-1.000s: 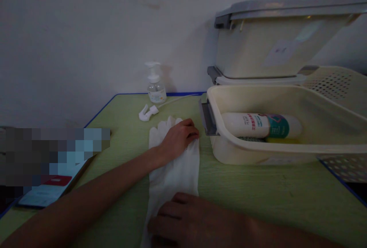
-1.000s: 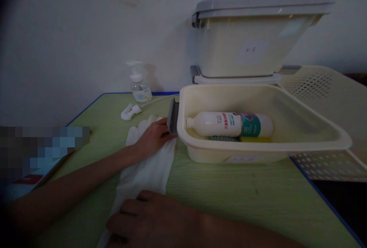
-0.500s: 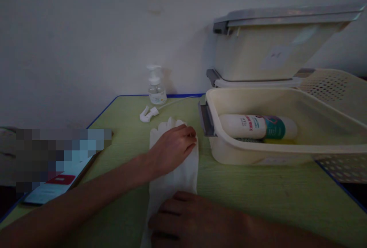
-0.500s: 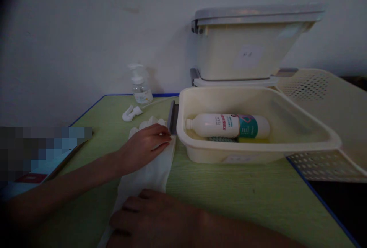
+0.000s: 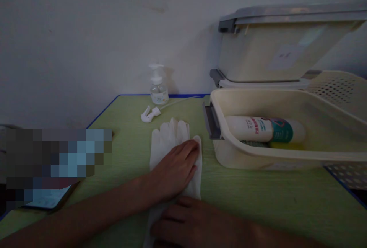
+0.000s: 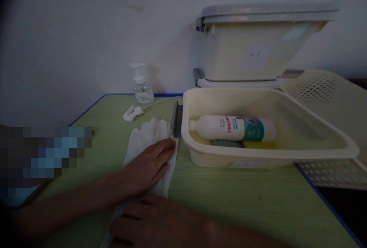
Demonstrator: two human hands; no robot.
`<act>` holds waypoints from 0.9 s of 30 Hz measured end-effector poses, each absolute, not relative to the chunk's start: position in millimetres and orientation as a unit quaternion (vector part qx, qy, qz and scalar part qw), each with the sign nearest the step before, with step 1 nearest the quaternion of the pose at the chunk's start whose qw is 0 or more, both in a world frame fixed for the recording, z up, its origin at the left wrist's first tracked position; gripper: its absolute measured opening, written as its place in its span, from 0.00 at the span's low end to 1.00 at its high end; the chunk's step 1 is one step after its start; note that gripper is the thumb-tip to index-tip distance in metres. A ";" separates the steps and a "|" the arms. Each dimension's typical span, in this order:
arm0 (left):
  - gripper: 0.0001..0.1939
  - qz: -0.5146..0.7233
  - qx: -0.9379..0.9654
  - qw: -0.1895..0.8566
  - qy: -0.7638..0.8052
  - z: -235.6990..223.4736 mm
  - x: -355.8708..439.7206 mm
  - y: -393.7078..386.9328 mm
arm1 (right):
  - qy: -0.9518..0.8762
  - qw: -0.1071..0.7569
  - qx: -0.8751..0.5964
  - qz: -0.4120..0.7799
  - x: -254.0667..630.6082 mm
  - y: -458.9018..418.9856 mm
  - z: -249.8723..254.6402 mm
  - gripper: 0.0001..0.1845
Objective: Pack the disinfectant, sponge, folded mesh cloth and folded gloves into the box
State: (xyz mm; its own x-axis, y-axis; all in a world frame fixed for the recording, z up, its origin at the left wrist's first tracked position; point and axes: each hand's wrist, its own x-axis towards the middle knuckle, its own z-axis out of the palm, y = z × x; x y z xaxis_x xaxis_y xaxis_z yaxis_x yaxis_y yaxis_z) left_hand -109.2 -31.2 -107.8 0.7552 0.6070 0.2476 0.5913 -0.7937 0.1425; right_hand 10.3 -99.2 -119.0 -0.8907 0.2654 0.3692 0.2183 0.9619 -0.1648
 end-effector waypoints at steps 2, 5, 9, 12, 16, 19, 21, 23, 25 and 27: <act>0.18 0.137 0.937 0.025 0.321 -107.2 -109.4 -31.6 | -0.969 0.201 -0.128 0.069 10.2 -98.8 -119.9 0.11; 0.19 0.120 0.942 0.020 0.312 -107.6 -109.1 -31.0 | -0.967 0.201 -0.138 0.069 10.7 -97.6 -117.4 0.10; 0.19 0.108 0.946 0.020 0.304 -109.8 -109.1 -29.0 | -0.969 0.193 -0.133 0.080 10.9 -96.7 -112.5 0.10; 0.19 0.122 0.943 0.045 0.305 -108.9 -110.3 -29.2 | -0.969 0.189 -0.139 0.078 10.0 -97.2 -113.1 0.10; 0.18 0.169 0.926 0.145 0.306 -99.8 -113.1 -27.8 | -0.976 0.166 -0.130 0.062 10.3 -97.9 -112.5 0.08; 0.16 0.209 0.907 0.176 0.322 -87.1 -115.8 -12.2 | -0.981 0.151 -0.117 0.047 12.6 -97.9 -106.0 0.06; 0.13 0.212 0.902 0.142 0.349 -77.6 -118.1 8.9 | -0.983 0.141 -0.109 0.040 14.0 -97.6 -100.9 0.06; 0.13 0.192 0.899 0.105 0.380 -69.4 -120.7 34.9 | -0.985 0.132 -0.103 0.032 14.7 -97.3 -97.3 0.06; 0.13 0.170 0.893 0.087 0.408 -64.5 -122.9 59.5 | -0.986 0.128 -0.102 0.027 14.8 -97.2 -96.0 0.07; 0.13 0.158 0.890 0.085 0.419 -63.3 -124.2 77.4 | -0.986 0.128 -0.102 0.024 14.9 -97.4 -96.5 0.06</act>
State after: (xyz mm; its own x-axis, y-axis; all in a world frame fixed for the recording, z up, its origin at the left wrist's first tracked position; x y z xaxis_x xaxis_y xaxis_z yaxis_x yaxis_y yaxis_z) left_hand -124.2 77.4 -63.3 0.5994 0.7725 0.2098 0.7191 -0.6347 0.2828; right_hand 14.9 -97.4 -96.5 -0.9462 0.2071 0.2485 0.1946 0.9781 -0.0739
